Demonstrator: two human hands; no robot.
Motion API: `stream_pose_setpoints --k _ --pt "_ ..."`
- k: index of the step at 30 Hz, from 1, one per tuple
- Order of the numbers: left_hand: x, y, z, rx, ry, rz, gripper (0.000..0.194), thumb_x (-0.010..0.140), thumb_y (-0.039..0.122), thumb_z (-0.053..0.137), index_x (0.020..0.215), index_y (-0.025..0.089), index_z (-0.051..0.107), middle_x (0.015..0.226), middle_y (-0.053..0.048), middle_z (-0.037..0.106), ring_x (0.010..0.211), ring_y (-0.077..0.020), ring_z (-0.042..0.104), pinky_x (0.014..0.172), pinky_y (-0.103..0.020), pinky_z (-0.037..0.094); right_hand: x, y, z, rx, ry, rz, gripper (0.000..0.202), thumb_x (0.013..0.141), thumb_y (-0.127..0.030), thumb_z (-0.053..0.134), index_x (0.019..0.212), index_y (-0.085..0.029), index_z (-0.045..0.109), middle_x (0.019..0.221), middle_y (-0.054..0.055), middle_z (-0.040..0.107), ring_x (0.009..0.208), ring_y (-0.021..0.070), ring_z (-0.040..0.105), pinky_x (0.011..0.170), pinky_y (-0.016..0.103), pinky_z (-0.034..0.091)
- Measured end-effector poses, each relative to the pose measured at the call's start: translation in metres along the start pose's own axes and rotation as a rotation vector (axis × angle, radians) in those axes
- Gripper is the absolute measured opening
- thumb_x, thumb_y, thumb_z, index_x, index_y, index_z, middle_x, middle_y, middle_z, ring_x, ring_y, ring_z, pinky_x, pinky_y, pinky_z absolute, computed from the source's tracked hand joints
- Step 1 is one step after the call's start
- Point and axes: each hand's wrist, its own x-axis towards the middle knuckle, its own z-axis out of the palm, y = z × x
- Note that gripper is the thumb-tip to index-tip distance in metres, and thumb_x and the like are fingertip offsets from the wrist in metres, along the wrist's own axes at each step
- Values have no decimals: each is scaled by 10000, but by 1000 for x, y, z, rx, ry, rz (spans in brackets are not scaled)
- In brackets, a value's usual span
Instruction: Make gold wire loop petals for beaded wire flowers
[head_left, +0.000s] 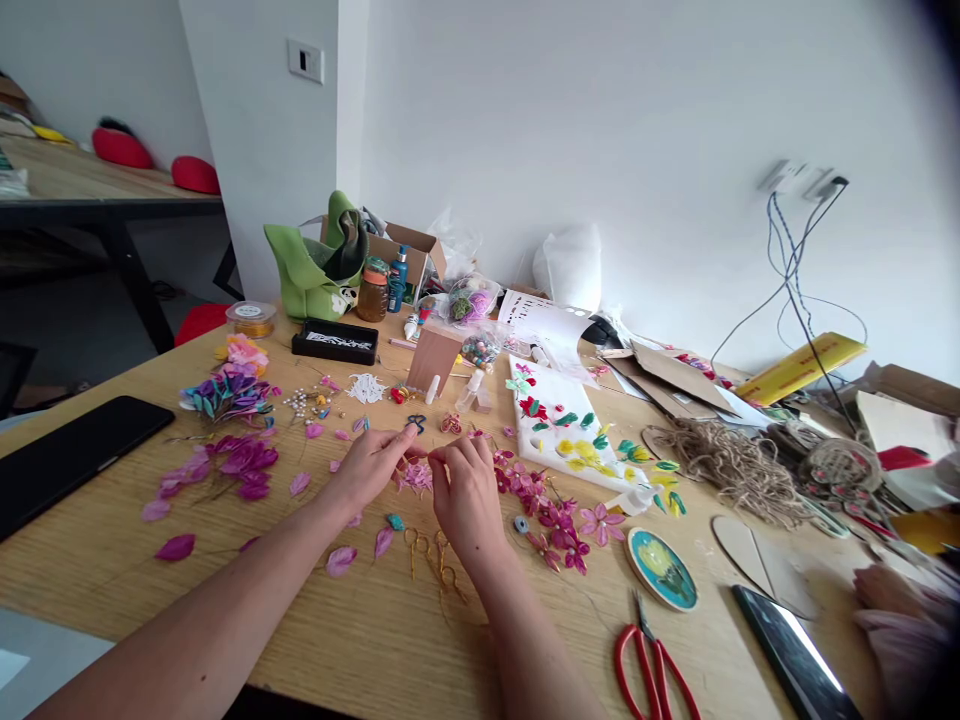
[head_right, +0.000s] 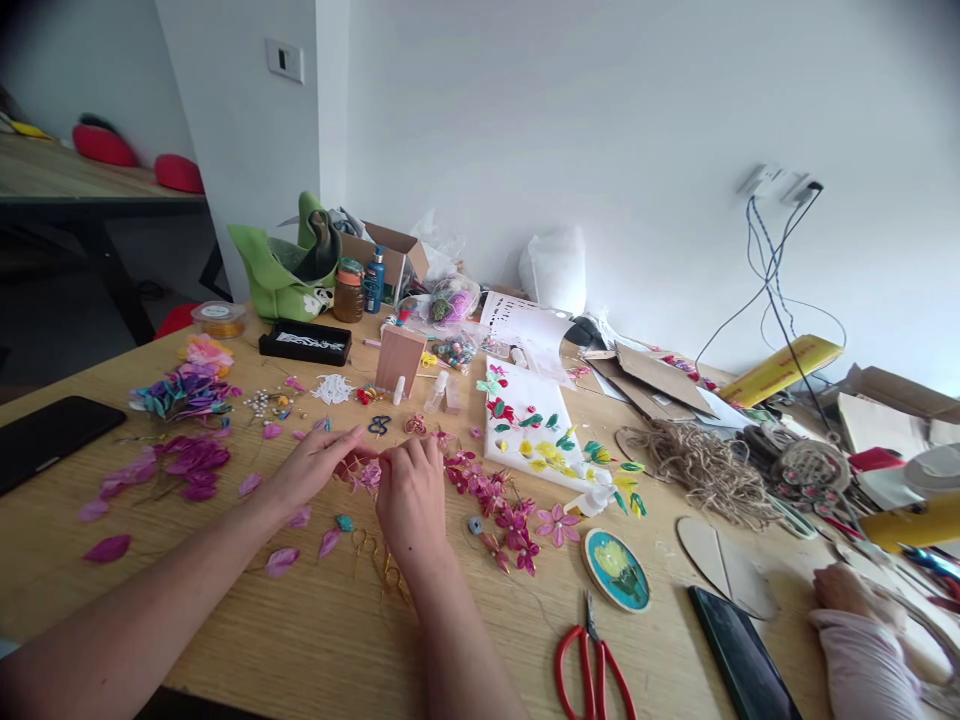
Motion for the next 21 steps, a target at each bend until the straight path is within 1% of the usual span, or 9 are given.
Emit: stream_pose_setpoints --k 7,11,18,21 --pt "-2 3 0 24 -2 47 595 798 656 482 756 128 751 767 -113 733 702 -216 644 550 -271 463 0 0 1 6 19 3 158 911 -80 558 825 -173 653 798 58 618 834 242 497 784 371 423" --pt "-2 3 0 43 -9 85 575 821 641 475 764 139 752 794 -106 736 744 -226 649 583 -278 467 0 -1 1 11 27 6 165 905 -74 554 808 -174 642 790 57 616 824 239 501 774 366 422" --pt "-5 6 -1 71 -23 170 513 867 574 475 814 146 753 793 -78 721 836 -237 657 777 -319 487 0 -5 -2 19 68 31 183 897 -62 535 790 -183 620 788 56 610 824 238 493 773 359 427" --pt "-6 6 0 76 -28 197 483 890 529 463 838 145 751 807 -74 717 861 -238 658 803 -326 488 1 -6 -2 16 86 36 189 903 -68 520 784 -182 612 785 60 605 824 241 490 776 365 423"
